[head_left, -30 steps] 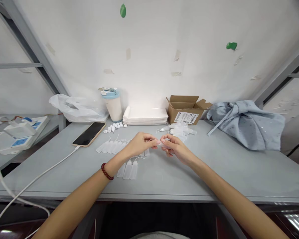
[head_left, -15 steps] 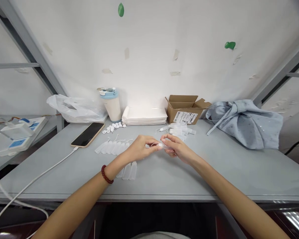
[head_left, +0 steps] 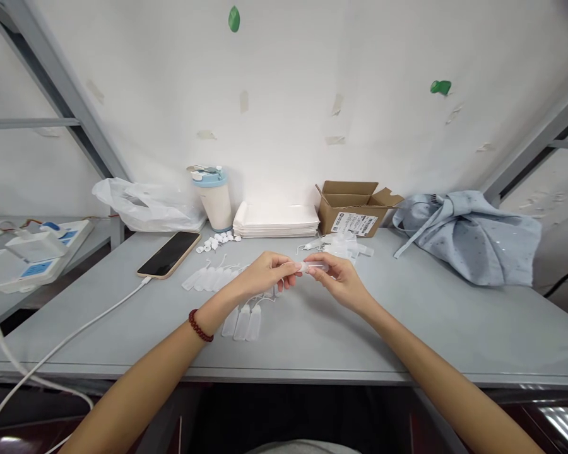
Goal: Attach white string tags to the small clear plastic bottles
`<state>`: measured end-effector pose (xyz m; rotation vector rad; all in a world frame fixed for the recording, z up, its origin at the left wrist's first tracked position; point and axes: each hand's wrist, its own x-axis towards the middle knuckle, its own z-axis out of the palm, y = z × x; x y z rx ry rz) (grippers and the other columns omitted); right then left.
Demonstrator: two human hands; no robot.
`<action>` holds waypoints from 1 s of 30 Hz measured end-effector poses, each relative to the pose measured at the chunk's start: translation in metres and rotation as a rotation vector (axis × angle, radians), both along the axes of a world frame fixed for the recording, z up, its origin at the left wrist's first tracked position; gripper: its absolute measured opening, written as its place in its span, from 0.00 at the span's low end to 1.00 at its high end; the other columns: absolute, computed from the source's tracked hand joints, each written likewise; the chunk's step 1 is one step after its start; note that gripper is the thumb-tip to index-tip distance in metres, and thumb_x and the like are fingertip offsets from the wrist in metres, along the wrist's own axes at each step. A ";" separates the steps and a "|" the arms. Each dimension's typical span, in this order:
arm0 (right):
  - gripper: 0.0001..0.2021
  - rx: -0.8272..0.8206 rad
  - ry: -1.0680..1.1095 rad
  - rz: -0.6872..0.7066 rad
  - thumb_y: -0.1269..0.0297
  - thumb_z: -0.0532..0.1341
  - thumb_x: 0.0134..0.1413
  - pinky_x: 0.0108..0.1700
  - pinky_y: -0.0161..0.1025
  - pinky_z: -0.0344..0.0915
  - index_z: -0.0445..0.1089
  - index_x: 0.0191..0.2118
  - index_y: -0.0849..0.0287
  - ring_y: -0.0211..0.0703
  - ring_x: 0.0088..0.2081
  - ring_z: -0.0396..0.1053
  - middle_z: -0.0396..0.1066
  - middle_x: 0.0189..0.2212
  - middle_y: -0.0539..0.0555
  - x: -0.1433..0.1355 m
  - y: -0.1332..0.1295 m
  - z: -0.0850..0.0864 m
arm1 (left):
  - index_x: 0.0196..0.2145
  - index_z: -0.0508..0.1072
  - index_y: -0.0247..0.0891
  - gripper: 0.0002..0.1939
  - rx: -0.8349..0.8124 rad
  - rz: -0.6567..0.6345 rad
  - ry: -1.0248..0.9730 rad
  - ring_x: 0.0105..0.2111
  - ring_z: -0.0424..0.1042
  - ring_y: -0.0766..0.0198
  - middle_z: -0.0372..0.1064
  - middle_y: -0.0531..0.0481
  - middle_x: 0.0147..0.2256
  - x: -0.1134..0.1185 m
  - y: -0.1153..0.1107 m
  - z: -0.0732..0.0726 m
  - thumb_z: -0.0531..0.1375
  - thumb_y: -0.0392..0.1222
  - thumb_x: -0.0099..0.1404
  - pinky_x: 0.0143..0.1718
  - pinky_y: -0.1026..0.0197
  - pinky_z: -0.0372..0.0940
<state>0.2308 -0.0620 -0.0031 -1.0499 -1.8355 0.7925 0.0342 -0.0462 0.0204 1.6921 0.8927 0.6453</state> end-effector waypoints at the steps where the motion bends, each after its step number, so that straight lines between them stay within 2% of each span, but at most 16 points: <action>1: 0.12 0.040 -0.003 -0.004 0.54 0.59 0.55 0.30 0.38 0.61 0.71 0.40 0.56 0.42 0.32 0.67 0.73 0.34 0.55 0.000 0.000 -0.001 | 0.24 0.71 0.33 0.20 -0.036 -0.013 -0.015 0.21 0.65 0.68 0.68 0.50 0.23 0.000 0.000 0.000 0.57 0.55 0.61 0.26 0.64 0.62; 3: 0.12 0.088 -0.012 0.000 0.55 0.59 0.55 0.32 0.39 0.62 0.72 0.40 0.55 0.44 0.35 0.69 0.74 0.36 0.56 0.001 0.000 -0.002 | 0.26 0.72 0.33 0.20 -0.094 -0.034 -0.040 0.21 0.65 0.68 0.68 0.50 0.22 0.000 0.000 -0.001 0.57 0.55 0.60 0.26 0.64 0.62; 6: 0.12 0.086 -0.040 0.012 0.55 0.58 0.56 0.30 0.38 0.60 0.72 0.40 0.56 0.43 0.32 0.68 0.74 0.33 0.55 0.001 -0.002 -0.001 | 0.27 0.73 0.33 0.20 -0.083 -0.040 -0.042 0.21 0.64 0.68 0.66 0.51 0.22 0.000 -0.002 -0.001 0.57 0.54 0.61 0.25 0.65 0.61; 12: 0.16 -0.086 -0.041 0.019 0.51 0.56 0.56 0.23 0.35 0.53 0.71 0.32 0.59 0.35 0.21 0.57 0.60 0.18 0.48 0.003 -0.002 0.002 | 0.21 0.66 0.35 0.20 0.267 -0.019 0.092 0.22 0.60 0.69 0.61 0.54 0.20 0.004 -0.009 -0.004 0.53 0.50 0.64 0.24 0.66 0.55; 17: 0.20 -0.278 0.142 0.021 0.45 0.58 0.51 0.19 0.34 0.50 0.66 0.25 0.60 0.31 0.17 0.50 0.54 0.18 0.46 0.003 0.001 0.000 | 0.23 0.67 0.36 0.18 0.619 -0.005 0.203 0.23 0.59 0.68 0.62 0.52 0.22 0.009 -0.009 -0.014 0.49 0.46 0.66 0.28 0.65 0.55; 20: 0.20 -0.326 0.216 0.007 0.46 0.59 0.50 0.18 0.34 0.52 0.65 0.25 0.60 0.30 0.17 0.50 0.54 0.19 0.45 0.001 0.001 0.000 | 0.27 0.70 0.37 0.16 0.712 0.036 0.226 0.24 0.58 0.67 0.63 0.51 0.23 0.011 -0.008 -0.017 0.49 0.44 0.66 0.30 0.64 0.55; 23: 0.17 -0.302 0.239 -0.005 0.47 0.60 0.51 0.20 0.34 0.55 0.64 0.29 0.59 0.31 0.18 0.53 0.56 0.19 0.45 -0.001 -0.001 0.001 | 0.28 0.73 0.36 0.15 0.626 0.061 0.190 0.25 0.60 0.67 0.64 0.52 0.23 0.010 -0.008 -0.015 0.52 0.46 0.65 0.30 0.65 0.57; 30: 0.13 -0.069 0.086 -0.029 0.52 0.59 0.55 0.24 0.35 0.57 0.65 0.32 0.58 0.34 0.21 0.59 0.63 0.23 0.48 -0.001 -0.006 0.002 | 0.32 0.74 0.34 0.17 0.192 0.065 0.027 0.26 0.66 0.66 0.68 0.51 0.26 0.008 -0.009 -0.005 0.55 0.51 0.63 0.29 0.65 0.62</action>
